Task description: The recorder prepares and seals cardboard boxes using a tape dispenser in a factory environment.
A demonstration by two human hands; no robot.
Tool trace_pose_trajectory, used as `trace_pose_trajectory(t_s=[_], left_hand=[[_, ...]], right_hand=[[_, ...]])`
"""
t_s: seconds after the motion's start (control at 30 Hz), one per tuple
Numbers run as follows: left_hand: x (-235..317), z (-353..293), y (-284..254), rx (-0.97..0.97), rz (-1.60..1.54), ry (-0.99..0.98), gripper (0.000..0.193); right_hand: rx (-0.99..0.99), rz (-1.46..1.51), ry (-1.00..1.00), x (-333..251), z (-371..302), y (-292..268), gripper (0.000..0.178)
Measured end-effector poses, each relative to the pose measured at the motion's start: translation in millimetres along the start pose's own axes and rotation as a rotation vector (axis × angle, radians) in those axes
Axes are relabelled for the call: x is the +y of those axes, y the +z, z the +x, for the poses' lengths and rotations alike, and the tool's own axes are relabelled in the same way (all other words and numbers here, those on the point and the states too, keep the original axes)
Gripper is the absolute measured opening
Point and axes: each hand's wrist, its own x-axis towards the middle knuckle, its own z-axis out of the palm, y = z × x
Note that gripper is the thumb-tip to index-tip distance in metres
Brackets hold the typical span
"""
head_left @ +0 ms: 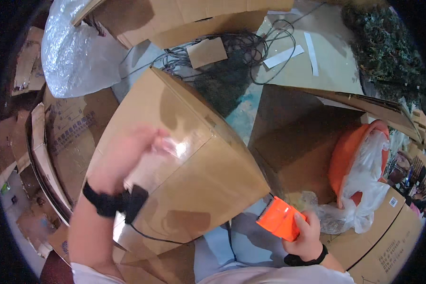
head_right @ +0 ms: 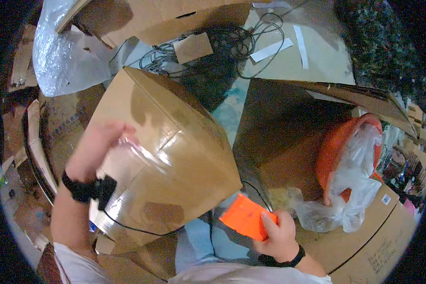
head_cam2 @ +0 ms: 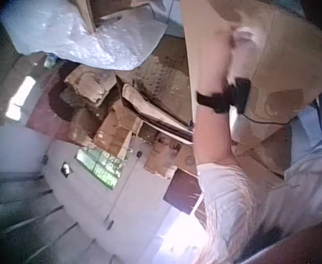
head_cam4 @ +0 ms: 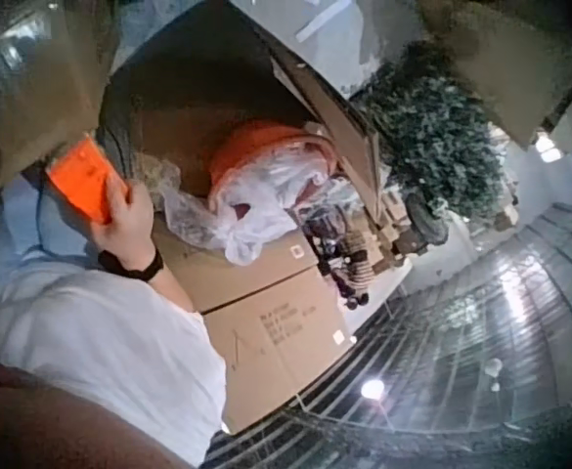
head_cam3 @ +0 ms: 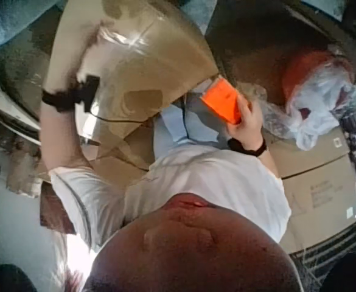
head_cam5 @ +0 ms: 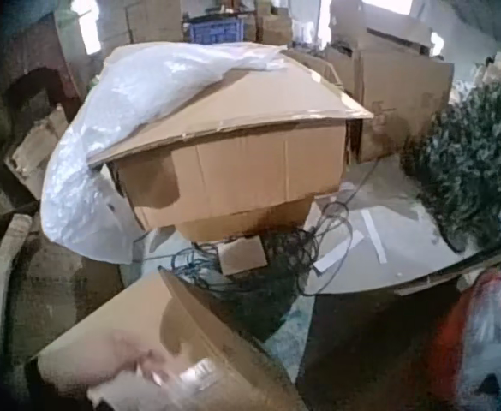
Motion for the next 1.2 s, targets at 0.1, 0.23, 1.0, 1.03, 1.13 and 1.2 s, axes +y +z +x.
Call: trace_pose_trajectory(t_s=[0.1,0.23,1.0,1.03,1.13,1.2], left_hand=[[48,38,-57,0.162,0.232,0.126,0.025],[74,91,-77,0.141,0.446,0.247,0.027],[22,129,-20,0.516,0.890,0.242,0.048],[21,131,-26,0.497,0.874,0.255,0.048],[12,134,-41,0.472,0.957,0.343,0.045],[6,136,-49,0.475,0.995,0.395,0.045]], right_hand=[[0.043,-0.004,0.062,2,-12,-3,0.059],[0.125,0.072,0.083,9,4,2,0.059],[0.086,0.034,0.128,8,28,26,0.056],[0.055,0.017,0.149,8,26,22,0.054],[0.012,-0.041,0.168,15,10,19,0.053],[-0.037,-0.039,0.194,30,-11,18,0.055]])
